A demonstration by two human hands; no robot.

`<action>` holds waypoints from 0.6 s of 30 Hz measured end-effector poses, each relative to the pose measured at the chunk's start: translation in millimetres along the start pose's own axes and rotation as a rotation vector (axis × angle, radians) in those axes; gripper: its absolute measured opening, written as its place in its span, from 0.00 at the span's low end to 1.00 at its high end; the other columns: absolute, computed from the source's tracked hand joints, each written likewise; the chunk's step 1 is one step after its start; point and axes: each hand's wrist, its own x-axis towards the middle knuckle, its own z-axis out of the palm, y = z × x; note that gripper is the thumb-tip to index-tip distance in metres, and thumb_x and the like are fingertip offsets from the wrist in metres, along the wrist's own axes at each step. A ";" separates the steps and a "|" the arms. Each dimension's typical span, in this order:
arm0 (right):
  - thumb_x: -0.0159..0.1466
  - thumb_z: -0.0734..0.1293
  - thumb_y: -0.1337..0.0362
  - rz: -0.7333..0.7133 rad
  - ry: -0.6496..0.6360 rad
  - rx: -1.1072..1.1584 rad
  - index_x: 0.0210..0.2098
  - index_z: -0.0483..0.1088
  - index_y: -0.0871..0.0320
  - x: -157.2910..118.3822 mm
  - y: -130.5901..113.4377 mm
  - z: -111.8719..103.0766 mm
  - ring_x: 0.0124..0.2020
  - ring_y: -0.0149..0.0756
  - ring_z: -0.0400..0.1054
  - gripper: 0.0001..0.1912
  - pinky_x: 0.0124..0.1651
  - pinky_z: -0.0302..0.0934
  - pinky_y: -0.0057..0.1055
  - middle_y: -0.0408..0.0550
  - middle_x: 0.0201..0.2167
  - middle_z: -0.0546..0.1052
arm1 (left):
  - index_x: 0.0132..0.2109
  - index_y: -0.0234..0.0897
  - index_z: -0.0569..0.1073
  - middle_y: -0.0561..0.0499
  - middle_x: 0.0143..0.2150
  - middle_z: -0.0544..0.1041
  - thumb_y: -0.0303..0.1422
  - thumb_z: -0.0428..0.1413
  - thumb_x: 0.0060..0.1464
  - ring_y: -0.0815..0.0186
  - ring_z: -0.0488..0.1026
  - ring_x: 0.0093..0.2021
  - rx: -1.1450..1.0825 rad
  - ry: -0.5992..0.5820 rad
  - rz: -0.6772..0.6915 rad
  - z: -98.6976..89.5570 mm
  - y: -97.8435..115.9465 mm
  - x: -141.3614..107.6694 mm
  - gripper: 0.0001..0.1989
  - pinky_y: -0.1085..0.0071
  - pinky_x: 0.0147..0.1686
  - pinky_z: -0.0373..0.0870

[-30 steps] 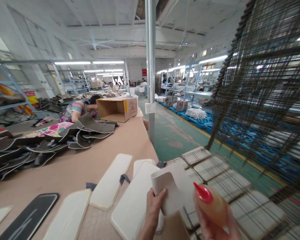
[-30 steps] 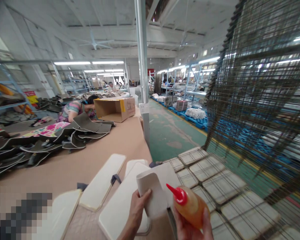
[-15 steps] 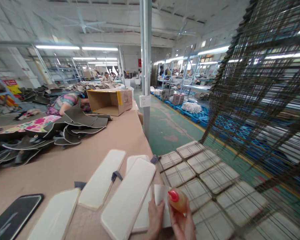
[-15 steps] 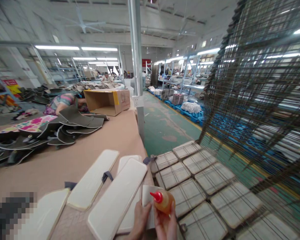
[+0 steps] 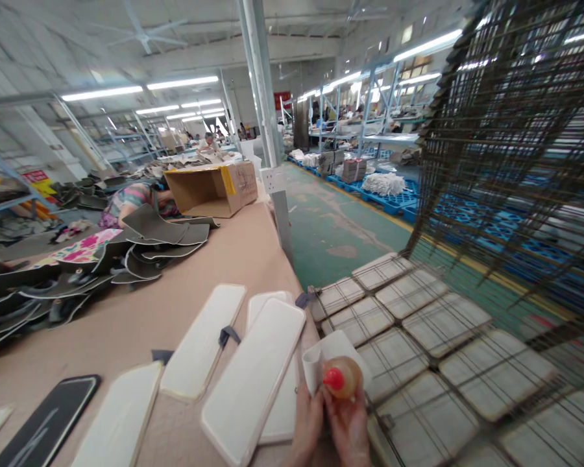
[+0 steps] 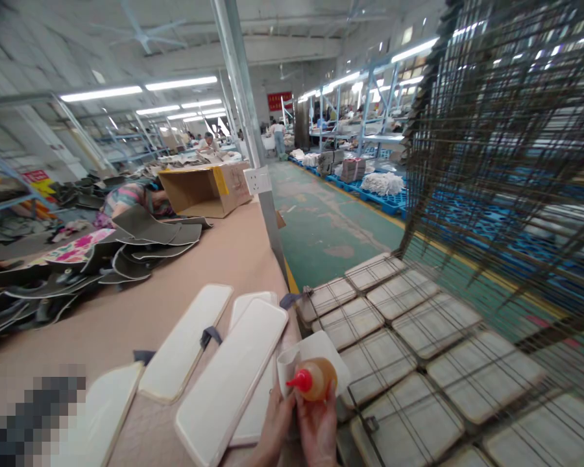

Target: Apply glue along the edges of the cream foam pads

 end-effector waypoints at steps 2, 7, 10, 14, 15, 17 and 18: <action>0.47 0.76 0.61 -0.002 -0.001 -0.006 0.37 0.72 0.62 0.4 -0.5 -2.8 0.38 0.37 0.72 0.20 0.39 0.67 0.28 0.51 0.36 0.77 | 0.48 0.29 0.73 0.39 0.52 0.73 0.34 0.57 0.43 0.52 0.66 0.56 -0.018 0.005 -0.038 1.3 -2.4 -0.9 0.24 0.64 0.55 0.58; 0.48 0.75 0.60 -0.031 0.000 0.002 0.39 0.71 0.60 3.5 -3.3 -11.3 0.43 0.38 0.70 0.20 0.40 0.67 0.30 0.50 0.37 0.77 | 0.52 0.30 0.71 0.42 0.56 0.70 0.31 0.57 0.39 0.54 0.61 0.59 -0.150 -0.036 -0.149 5.1 -4.5 -7.8 0.28 0.68 0.58 0.56; 0.47 0.75 0.59 -0.035 0.014 0.009 0.39 0.72 0.59 9.1 -2.4 -17.0 0.44 0.41 0.70 0.21 0.39 0.68 0.31 0.51 0.37 0.77 | 0.49 0.30 0.71 0.42 0.51 0.73 0.30 0.57 0.37 0.55 0.64 0.57 -0.258 -0.073 -0.208 7.0 6.6 -12.7 0.27 0.69 0.56 0.57; 0.52 0.73 0.58 -0.058 0.044 0.019 0.38 0.73 0.61 16.5 2.7 -22.1 0.40 0.38 0.71 0.17 0.37 0.68 0.29 0.52 0.37 0.77 | 0.46 0.27 0.71 0.41 0.43 0.76 0.34 0.56 0.38 0.56 0.70 0.48 -0.296 -0.251 -0.367 -1.8 29.4 -20.4 0.25 0.67 0.49 0.63; 0.53 0.72 0.58 -0.066 0.051 0.025 0.38 0.73 0.60 17.7 3.8 -22.7 0.38 0.36 0.71 0.16 0.37 0.68 0.28 0.51 0.36 0.77 | 0.48 0.26 0.69 0.41 0.43 0.75 0.34 0.56 0.38 0.57 0.71 0.46 -0.276 -0.292 -0.384 -6.9 32.2 -22.1 0.26 0.68 0.47 0.64; 0.55 0.71 0.57 -0.068 0.057 0.034 0.39 0.73 0.60 18.7 4.9 -23.2 0.39 0.35 0.71 0.16 0.39 0.67 0.28 0.50 0.37 0.77 | 0.58 0.27 0.59 0.42 0.43 0.74 0.31 0.57 0.37 0.61 0.72 0.41 -0.205 -0.270 -0.363 -19.8 30.7 -23.7 0.37 0.69 0.43 0.65; 0.54 0.72 0.57 -0.060 0.053 0.039 0.39 0.72 0.61 18.6 4.7 -23.2 0.41 0.36 0.70 0.17 0.41 0.67 0.30 0.51 0.38 0.76 | 0.62 0.28 0.50 0.43 0.43 0.73 0.31 0.58 0.37 0.62 0.72 0.39 -0.152 -0.209 -0.325 -27.0 27.2 -23.1 0.44 0.69 0.41 0.66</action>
